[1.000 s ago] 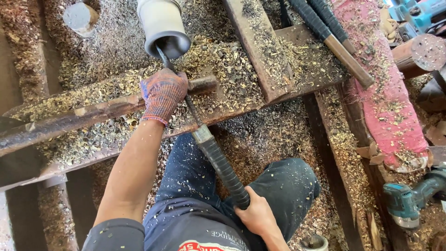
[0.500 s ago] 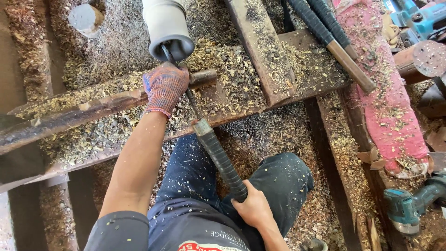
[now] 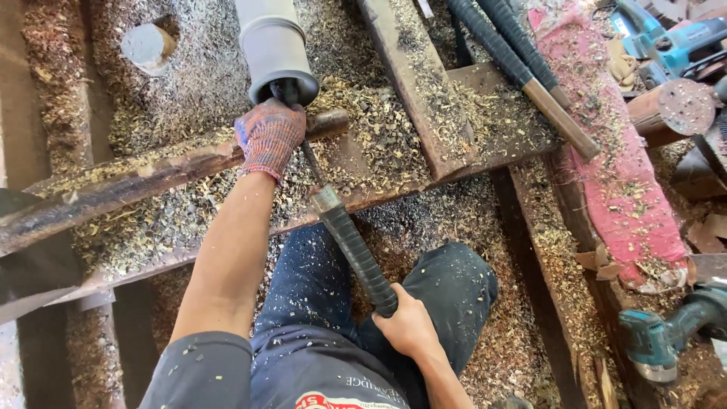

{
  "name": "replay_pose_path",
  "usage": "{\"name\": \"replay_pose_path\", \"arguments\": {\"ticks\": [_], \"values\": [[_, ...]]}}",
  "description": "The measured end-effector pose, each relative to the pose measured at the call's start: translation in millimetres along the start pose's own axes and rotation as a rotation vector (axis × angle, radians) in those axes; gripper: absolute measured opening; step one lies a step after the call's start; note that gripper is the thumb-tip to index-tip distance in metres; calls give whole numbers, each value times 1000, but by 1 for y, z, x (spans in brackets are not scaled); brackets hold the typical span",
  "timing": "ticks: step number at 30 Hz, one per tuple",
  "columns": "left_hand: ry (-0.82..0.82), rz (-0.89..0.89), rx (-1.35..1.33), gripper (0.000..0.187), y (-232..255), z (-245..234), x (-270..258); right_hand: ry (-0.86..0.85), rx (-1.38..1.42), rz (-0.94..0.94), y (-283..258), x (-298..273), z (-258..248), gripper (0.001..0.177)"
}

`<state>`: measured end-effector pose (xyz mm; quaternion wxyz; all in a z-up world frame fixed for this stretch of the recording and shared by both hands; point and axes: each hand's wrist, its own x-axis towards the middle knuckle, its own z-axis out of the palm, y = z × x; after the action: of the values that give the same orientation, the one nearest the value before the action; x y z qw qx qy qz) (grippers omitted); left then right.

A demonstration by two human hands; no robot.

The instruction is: Hollowing out a wooden cylinder using a woodturning tool on a lathe

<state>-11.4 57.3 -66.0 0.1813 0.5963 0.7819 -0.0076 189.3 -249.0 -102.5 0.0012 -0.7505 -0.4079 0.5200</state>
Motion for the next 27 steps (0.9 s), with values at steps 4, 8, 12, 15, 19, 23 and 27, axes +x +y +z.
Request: {"name": "replay_pose_path", "arguments": {"ticks": [4, 8, 12, 15, 19, 23, 27], "values": [[-17, 0, 0, 46, -1, 1, -19, 2, -39, 10, 21, -4, 5, 44], [-124, -42, -19, 48, 4, -5, -42, -16, -51, 29, 35, -15, 5, 42], [-105, 4, 14, 45, 1, 6, -48, -4, -67, 10, 52, -17, 11, 39], [-145, -27, 45, 49, 6, -5, -66, -17, -72, 37, 57, -21, 12, 38], [-111, 15, -18, 43, 1, 3, -67, -8, -65, 36, 66, -22, 15, 41], [-156, -3, 39, 49, -2, 6, -66, -15, -60, 36, 69, -25, 16, 37], [-106, 37, 37, 47, -6, 11, -66, -14, -63, 42, 70, -27, 19, 39]]}}
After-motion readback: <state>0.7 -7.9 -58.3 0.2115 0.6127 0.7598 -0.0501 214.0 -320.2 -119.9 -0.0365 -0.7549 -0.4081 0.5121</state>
